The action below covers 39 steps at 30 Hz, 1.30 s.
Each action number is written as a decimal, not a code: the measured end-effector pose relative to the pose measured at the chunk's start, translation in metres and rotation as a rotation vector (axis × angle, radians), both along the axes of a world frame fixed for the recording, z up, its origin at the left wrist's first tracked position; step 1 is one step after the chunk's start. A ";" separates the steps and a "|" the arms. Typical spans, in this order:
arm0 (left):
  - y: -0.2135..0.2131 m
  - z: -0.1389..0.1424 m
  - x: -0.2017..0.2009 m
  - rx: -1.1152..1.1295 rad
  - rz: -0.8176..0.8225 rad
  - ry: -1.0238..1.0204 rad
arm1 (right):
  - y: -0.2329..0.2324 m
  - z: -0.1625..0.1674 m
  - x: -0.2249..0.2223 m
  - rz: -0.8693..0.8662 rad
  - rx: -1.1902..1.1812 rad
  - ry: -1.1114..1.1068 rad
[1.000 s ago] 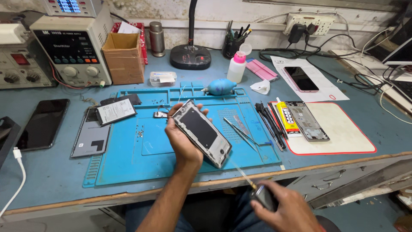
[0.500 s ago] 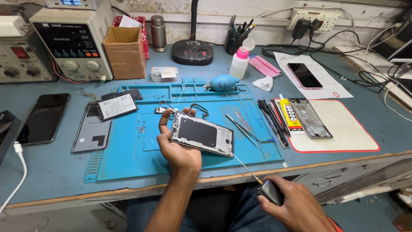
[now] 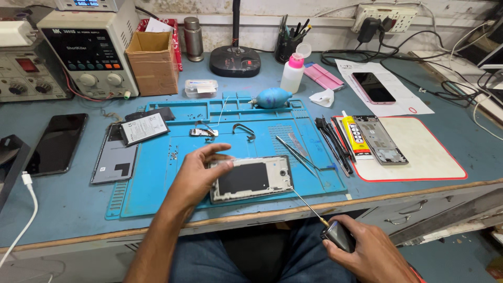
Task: The person holds a disassembled phone frame on a repair mat and runs a heated rework tool along its edges, rotating the frame to work around its perimeter. They lift and reposition the frame repeatedly while continuing to apply the tool along the edges.
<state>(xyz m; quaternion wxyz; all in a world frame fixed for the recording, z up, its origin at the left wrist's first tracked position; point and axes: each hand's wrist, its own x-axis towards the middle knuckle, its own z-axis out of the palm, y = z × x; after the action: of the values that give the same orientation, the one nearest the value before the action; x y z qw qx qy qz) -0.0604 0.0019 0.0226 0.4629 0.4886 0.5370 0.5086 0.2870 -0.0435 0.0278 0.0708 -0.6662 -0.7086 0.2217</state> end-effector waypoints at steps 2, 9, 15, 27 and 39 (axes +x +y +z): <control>0.003 -0.001 -0.002 -0.011 -0.046 0.185 | 0.000 0.000 0.001 -0.007 -0.002 -0.004; 0.021 -0.001 0.002 -0.048 -0.174 0.613 | 0.000 0.001 0.005 0.024 0.034 -0.002; 0.035 0.004 0.001 -0.104 -0.350 0.595 | 0.000 0.003 0.009 -0.014 0.002 -0.022; 0.054 0.013 0.004 -0.058 -0.550 0.656 | 0.002 0.024 0.013 0.086 0.060 -0.164; 0.061 0.035 0.014 -0.073 -0.529 0.800 | 0.008 0.023 0.033 0.187 0.110 -0.247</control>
<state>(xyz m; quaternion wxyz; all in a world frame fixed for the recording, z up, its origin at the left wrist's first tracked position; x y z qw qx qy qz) -0.0468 0.0626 0.0574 0.3502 0.7492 0.5478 0.1264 0.3204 -0.0358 0.0509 -0.0011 -0.6146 -0.7819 0.1046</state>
